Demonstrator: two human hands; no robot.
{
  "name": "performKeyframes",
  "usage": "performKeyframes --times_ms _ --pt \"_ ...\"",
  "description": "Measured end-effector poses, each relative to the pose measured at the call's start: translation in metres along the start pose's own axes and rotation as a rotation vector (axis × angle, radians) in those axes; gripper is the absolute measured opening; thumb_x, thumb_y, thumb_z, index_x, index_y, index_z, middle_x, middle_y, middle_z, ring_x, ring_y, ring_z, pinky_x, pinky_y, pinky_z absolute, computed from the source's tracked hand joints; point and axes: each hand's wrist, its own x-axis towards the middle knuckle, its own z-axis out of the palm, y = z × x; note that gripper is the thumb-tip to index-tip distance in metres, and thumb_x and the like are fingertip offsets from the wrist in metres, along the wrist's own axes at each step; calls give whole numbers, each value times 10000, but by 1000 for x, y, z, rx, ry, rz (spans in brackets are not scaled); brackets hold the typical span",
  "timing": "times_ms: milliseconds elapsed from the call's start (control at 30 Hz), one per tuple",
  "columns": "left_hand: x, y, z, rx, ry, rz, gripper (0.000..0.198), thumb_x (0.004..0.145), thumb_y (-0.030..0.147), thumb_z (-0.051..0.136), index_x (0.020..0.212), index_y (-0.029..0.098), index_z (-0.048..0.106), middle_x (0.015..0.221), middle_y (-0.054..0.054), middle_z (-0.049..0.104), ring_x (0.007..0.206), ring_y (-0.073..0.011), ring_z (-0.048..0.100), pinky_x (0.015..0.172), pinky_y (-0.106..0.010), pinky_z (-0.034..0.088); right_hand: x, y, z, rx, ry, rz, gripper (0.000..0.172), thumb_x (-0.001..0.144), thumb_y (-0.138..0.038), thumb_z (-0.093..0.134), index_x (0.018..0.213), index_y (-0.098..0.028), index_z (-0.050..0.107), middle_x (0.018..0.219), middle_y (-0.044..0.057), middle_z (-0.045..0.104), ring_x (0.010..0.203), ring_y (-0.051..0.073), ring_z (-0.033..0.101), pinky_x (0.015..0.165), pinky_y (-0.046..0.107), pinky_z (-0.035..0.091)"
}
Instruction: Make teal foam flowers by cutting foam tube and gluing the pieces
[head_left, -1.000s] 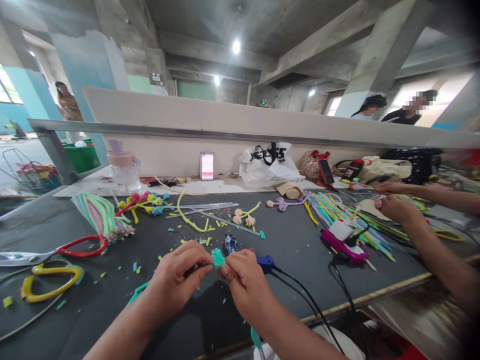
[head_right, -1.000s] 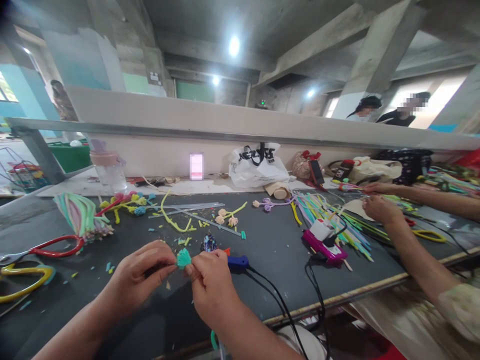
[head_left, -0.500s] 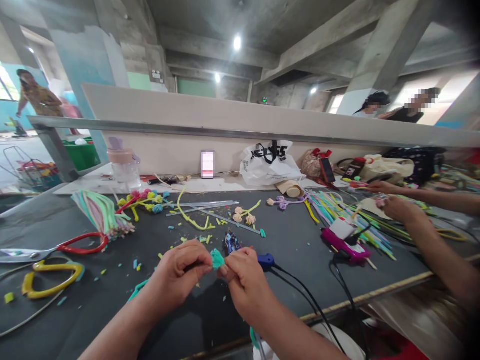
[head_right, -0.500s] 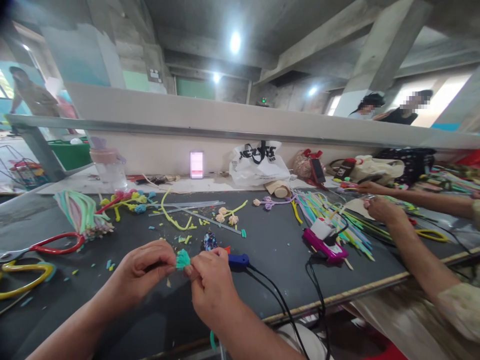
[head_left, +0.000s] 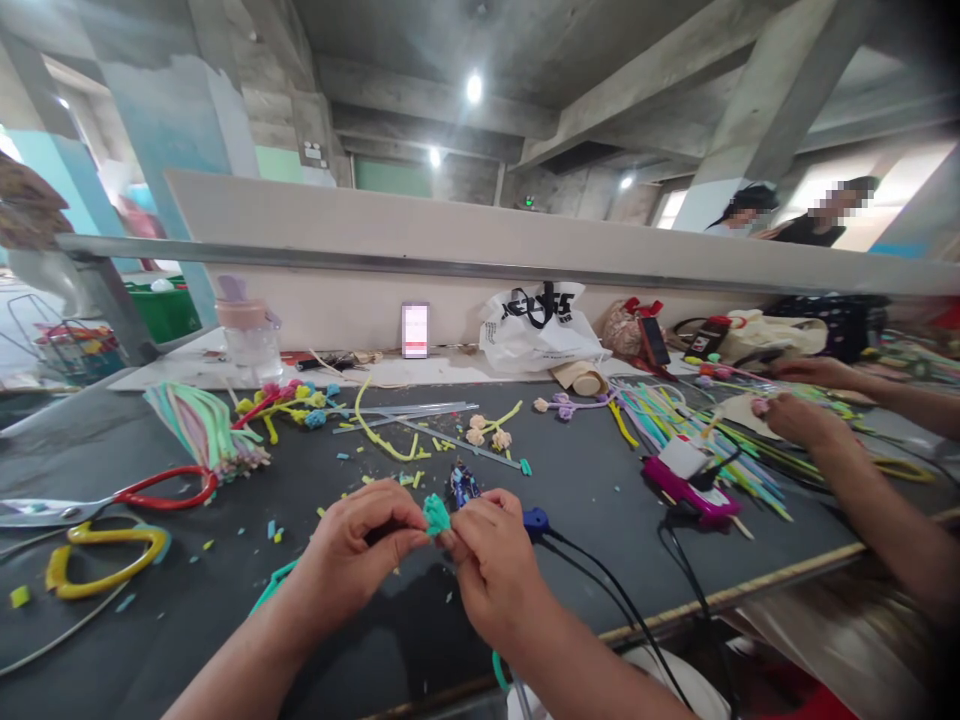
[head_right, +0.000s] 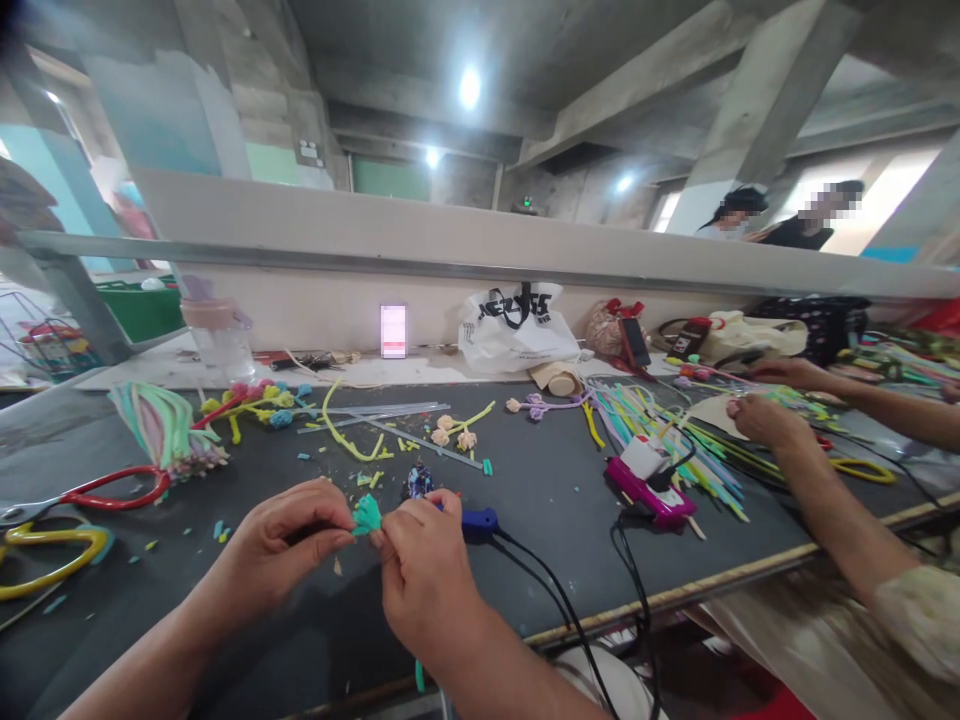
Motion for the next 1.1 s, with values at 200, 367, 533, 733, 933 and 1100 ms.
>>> performKeyframes --times_ms 200,367,533,733,933,1100 --pt "-1 1 2 21 -31 -10 138 836 173 544 711 173 604 679 8 582 663 -118 543 628 -229 416 -1 -3 -2 -22 20 -34 221 858 -118 401 646 -175 428 612 -18 469 635 129 434 755 321 284" --pt "-4 1 6 -16 -21 -33 185 842 166 513 666 174 569 655 13 540 645 -117 512 617 -232 400 -1 -3 -1 26 30 -28 227 854 -124 403 637 -171 444 610 -14 477 634 130 443 766 328 297" --pt "-5 -7 10 -210 169 -204 116 796 249 588 893 198 624 745 7 568 654 -124 520 592 -227 421 5 0 0 283 85 199 293 905 -233 415 643 -175 532 603 -14 508 613 126 470 703 284 339" --pt "-3 -10 17 -388 -79 -196 337 822 363 567 1124 234 642 1090 -72 621 974 -204 563 874 -321 439 6 -7 1 625 78 326 271 891 -366 477 756 -182 623 717 9 583 694 143 531 663 242 416" --pt "-7 -8 22 -558 -161 -309 369 826 398 566 1158 253 636 1319 -86 506 1205 -260 452 1004 -383 362 7 -11 2 642 -18 299 427 851 -470 508 558 -166 568 532 -22 495 532 115 469 509 218 383" --pt "-10 -11 16 -735 -65 -240 268 810 381 601 1005 214 681 1112 -77 617 1094 -234 515 971 -360 378 9 -9 -10 596 -76 209 225 830 -358 560 764 -170 663 727 23 641 700 162 590 644 253 452"
